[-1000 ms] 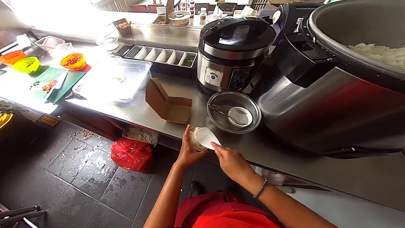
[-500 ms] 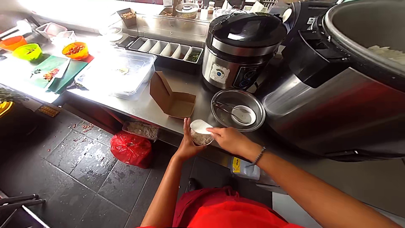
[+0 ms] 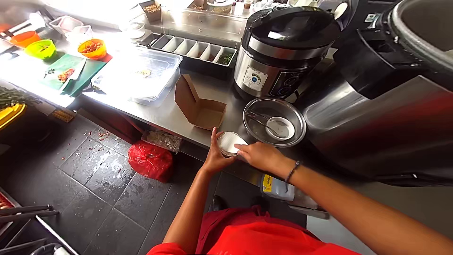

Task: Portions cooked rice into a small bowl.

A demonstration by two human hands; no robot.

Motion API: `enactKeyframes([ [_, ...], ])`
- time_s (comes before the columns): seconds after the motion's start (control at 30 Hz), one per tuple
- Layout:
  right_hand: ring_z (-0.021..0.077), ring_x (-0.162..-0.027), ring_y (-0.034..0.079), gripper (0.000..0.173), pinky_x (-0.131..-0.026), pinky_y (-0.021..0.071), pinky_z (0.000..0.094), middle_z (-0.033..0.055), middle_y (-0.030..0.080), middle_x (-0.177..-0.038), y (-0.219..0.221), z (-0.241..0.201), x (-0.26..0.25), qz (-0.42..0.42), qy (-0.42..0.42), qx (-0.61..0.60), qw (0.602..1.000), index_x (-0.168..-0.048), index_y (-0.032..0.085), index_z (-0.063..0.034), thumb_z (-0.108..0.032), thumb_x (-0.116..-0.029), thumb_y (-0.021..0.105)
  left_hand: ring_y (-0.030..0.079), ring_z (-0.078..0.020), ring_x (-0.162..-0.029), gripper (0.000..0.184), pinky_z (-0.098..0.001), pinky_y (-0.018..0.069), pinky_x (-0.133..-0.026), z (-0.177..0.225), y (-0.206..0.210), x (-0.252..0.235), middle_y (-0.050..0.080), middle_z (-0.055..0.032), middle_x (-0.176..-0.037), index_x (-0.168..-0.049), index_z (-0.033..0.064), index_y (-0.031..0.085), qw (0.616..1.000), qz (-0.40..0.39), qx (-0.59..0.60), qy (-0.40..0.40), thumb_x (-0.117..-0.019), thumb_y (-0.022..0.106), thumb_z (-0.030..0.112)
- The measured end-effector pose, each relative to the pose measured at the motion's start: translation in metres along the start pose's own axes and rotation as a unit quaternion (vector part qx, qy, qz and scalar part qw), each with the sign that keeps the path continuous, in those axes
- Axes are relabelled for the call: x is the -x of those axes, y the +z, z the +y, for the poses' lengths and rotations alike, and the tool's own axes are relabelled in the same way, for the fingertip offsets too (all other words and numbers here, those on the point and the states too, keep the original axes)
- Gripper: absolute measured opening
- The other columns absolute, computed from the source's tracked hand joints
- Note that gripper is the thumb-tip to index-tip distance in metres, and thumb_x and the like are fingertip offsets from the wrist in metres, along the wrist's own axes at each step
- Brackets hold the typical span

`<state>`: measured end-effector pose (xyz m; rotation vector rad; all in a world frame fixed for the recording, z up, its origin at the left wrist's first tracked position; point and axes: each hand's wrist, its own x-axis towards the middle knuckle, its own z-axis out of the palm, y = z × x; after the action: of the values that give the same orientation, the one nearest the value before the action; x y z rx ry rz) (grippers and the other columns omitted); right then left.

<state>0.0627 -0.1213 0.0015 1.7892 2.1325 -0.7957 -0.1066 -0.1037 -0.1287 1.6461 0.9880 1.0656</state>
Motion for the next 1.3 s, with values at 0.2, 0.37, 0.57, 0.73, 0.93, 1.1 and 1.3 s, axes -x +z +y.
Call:
enactKeyframes([
  [0.2,0.0143,-0.049,0.043,0.040,-0.047,0.0402,0.0304,0.0078,0.053,-0.070,-0.009,0.020,0.030,0.086,0.095,-0.347,0.929,-0.146,0.060,-0.0145,-0.030,-0.1127,0.043,0.031,-0.0463,-0.148,0.121,-0.0573,0.0316,-0.119,0.011,0.047,0.013,0.027,-0.0329,-0.160,-0.159,-0.0049,0.017,0.982,0.164,-0.025,-0.091,-0.0670,0.094,0.012],
  [0.37,0.0121,-0.046,0.038,0.041,-0.045,0.0362,0.0275,0.0046,0.045,-0.066,0.008,0.022,0.026,0.103,0.155,-0.450,0.874,-0.147,0.057,-0.0144,-0.029,-0.1131,0.041,0.042,-0.0460,-0.137,0.129,-0.0563,0.0417,-0.109,0.015,0.039,0.022,0.037,-0.0333,-0.151,-0.160,-0.0031,0.019,0.987,0.102,-0.051,-0.110,-0.0608,0.097,0.022],
  [0.57,0.0155,-0.052,0.044,0.042,-0.051,0.0416,0.0307,0.0100,0.052,-0.076,-0.017,0.010,0.006,0.044,0.162,-0.341,0.925,-0.143,0.060,-0.0105,-0.032,-0.1139,0.037,0.046,-0.0395,-0.139,0.133,-0.0526,0.0405,-0.114,0.000,0.034,-0.001,0.042,-0.0291,-0.152,-0.160,-0.0019,0.012,0.998,0.032,-0.050,-0.031,-0.0605,0.098,0.020],
  [0.73,0.0354,-0.117,0.066,0.044,-0.104,0.0495,0.0527,0.0220,0.069,-0.127,-0.002,-0.009,0.029,0.022,0.099,-0.208,0.973,-0.150,0.053,-0.0064,-0.026,-0.1131,0.039,0.045,-0.0373,-0.140,0.127,-0.0505,0.0404,-0.115,-0.002,0.042,0.004,0.042,-0.0292,-0.152,-0.160,-0.0030,0.014,0.997,0.061,-0.024,-0.043,-0.0635,0.095,0.020],
  [0.93,0.0383,-0.114,0.067,0.048,-0.101,0.0494,0.0524,0.0232,0.070,-0.119,0.027,-0.009,0.021,-0.016,0.114,-0.153,0.981,-0.159,0.041,-0.0113,-0.028,-0.1139,0.035,0.045,-0.0364,-0.140,0.122,-0.0506,0.0410,-0.114,-0.009,0.045,0.005,0.043,-0.0276,-0.152,-0.158,-0.0035,0.019,0.997,0.069,-0.006,-0.019,-0.0597,0.090,0.006],
  [1.1,0.0387,-0.112,0.068,0.046,-0.101,0.0497,0.0541,0.0234,0.071,-0.119,0.018,0.006,0.026,0.006,0.063,-0.165,0.984,-0.156,0.046,-0.0098,-0.027,-0.1136,0.038,0.047,-0.0365,-0.139,0.123,-0.0502,0.0399,-0.115,-0.014,0.044,0.005,0.046,-0.0267,-0.150,-0.158,-0.0038,0.021,0.997,0.077,-0.023,0.007,-0.0603,0.094,0.014],
  [1.3,0.0308,-0.089,0.070,0.041,-0.082,0.0553,0.0485,0.0184,0.073,-0.114,-0.014,0.008,0.031,0.083,0.035,-0.207,0.974,-0.146,0.059,-0.0104,-0.028,-0.1126,0.043,0.051,-0.0345,-0.135,0.136,-0.0484,0.0447,-0.112,-0.006,0.019,0.000,0.046,-0.0288,-0.147,-0.160,-0.0014,0.006,1.000,0.019,-0.012,-0.003,-0.0597,0.097,0.008],
])
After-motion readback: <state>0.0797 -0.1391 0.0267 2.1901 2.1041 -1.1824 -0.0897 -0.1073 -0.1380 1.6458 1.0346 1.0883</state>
